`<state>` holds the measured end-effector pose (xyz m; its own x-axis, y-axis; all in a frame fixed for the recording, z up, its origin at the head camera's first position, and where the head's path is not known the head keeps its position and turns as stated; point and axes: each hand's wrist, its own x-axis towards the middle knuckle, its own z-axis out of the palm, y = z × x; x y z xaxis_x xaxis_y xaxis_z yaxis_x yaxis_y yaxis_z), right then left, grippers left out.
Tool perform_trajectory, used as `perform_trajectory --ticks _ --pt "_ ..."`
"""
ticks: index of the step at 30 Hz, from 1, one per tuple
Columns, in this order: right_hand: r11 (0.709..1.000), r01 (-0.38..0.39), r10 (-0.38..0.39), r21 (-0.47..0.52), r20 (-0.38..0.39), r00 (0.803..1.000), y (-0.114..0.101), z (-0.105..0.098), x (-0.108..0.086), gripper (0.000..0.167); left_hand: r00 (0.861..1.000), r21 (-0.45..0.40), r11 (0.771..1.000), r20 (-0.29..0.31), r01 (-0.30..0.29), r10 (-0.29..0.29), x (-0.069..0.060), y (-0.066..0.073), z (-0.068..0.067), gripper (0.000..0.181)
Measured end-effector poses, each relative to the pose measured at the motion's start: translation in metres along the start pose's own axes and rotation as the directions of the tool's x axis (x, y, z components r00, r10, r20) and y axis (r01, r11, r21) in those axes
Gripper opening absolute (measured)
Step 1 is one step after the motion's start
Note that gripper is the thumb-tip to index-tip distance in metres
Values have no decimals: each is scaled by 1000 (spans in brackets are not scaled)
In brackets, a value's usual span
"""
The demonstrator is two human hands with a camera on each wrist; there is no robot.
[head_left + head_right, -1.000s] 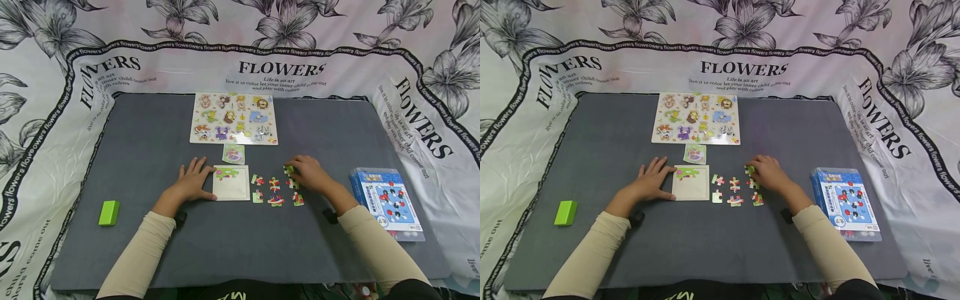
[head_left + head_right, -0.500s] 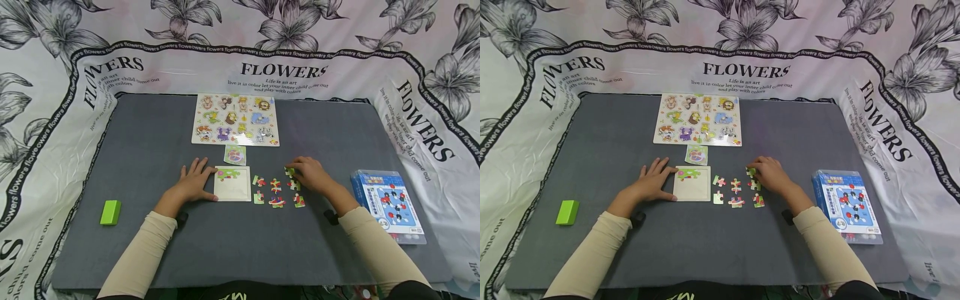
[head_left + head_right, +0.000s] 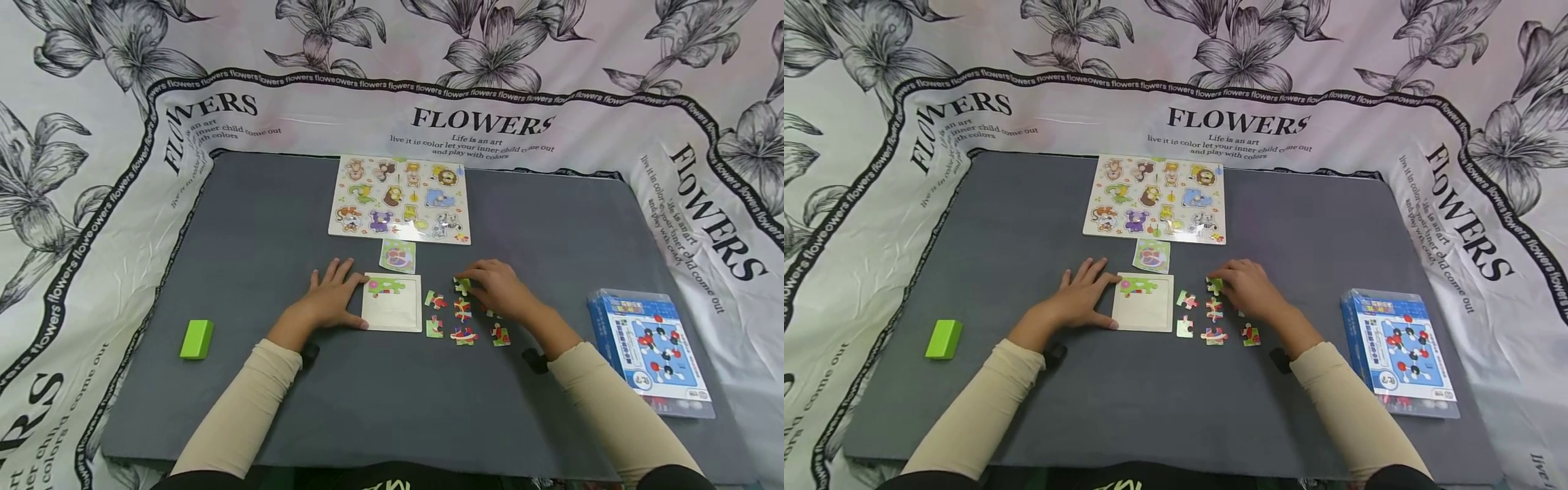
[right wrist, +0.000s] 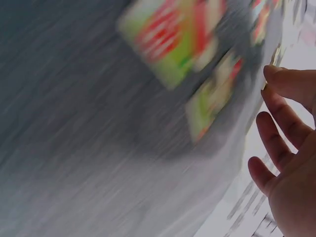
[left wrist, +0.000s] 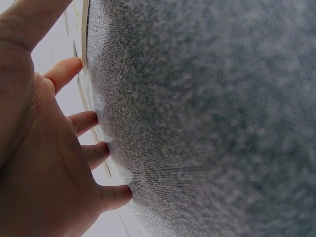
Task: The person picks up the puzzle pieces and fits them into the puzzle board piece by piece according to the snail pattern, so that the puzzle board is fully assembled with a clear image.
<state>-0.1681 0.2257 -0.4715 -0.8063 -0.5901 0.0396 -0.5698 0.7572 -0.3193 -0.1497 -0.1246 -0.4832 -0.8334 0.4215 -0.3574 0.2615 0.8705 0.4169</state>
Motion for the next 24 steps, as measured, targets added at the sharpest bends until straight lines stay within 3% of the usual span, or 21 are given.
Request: perform_trajectory --ticks 7,14,24 --pt "994 102 -101 41 -27 994 -29 10 26 31 1000 2 1000 10 -1 1 7 8 3 94" --pt "994 98 -100 46 42 994 -48 21 42 26 1000 -2 1000 7 -3 3 8 8 6 93" --pt "991 121 -121 60 -5 993 -56 35 52 23 1000 1 1000 0 19 -19 1 2 1 93"
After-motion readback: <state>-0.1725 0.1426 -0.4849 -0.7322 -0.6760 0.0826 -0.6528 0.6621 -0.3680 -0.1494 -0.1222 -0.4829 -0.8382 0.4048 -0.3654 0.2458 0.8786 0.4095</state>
